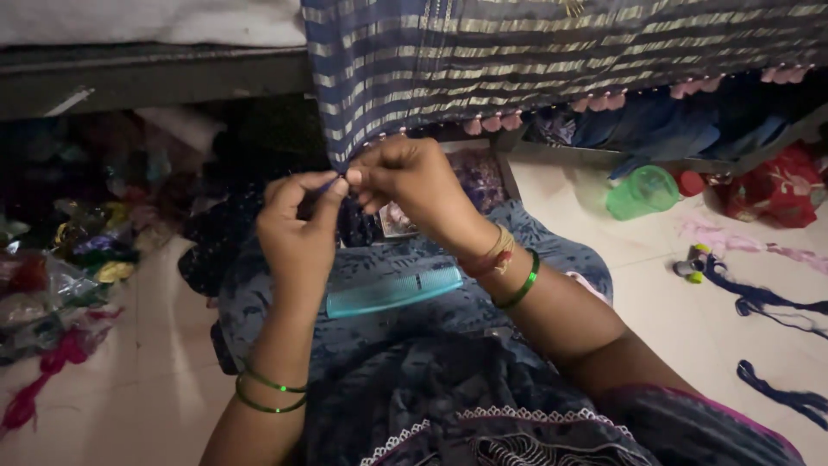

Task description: The person is hand-sewing pink tassel trim onto a blue and gold striped fabric.

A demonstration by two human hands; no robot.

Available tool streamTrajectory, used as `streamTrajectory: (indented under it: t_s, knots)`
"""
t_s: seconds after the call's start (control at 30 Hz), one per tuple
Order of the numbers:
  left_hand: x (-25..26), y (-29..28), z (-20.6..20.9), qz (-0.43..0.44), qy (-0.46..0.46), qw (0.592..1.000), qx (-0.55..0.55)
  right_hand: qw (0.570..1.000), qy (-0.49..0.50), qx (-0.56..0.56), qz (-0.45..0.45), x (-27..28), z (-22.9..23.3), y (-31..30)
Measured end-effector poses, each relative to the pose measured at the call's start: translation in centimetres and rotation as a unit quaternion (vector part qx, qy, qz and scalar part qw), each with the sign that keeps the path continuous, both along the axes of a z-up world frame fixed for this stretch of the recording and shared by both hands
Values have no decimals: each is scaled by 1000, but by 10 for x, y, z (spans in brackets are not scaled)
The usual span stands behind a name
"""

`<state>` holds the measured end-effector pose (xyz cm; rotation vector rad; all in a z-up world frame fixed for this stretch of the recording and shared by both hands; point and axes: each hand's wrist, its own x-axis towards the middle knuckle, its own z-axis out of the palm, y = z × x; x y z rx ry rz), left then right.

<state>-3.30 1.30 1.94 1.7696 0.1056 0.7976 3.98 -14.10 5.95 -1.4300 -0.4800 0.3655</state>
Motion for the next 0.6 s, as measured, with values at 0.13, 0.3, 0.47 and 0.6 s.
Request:
streamTrajectory:
  t_s: [0.13,0.3,0.47,0.6]
  knots:
    - [-3,-10,-9,45,-69,990,118,999,-34,3,-3,1,-6,-4]
    - [-2,-8,3,-13,-34,999,8,994,-56,-86,-27,2,8,-1]
    - [8,18,16,-107,7,977,-185,998,-30,-52,-5,9,-1,-4]
    - [7,23,36,-135,86,985,63,999,-19,-39,5,12,0,-4]
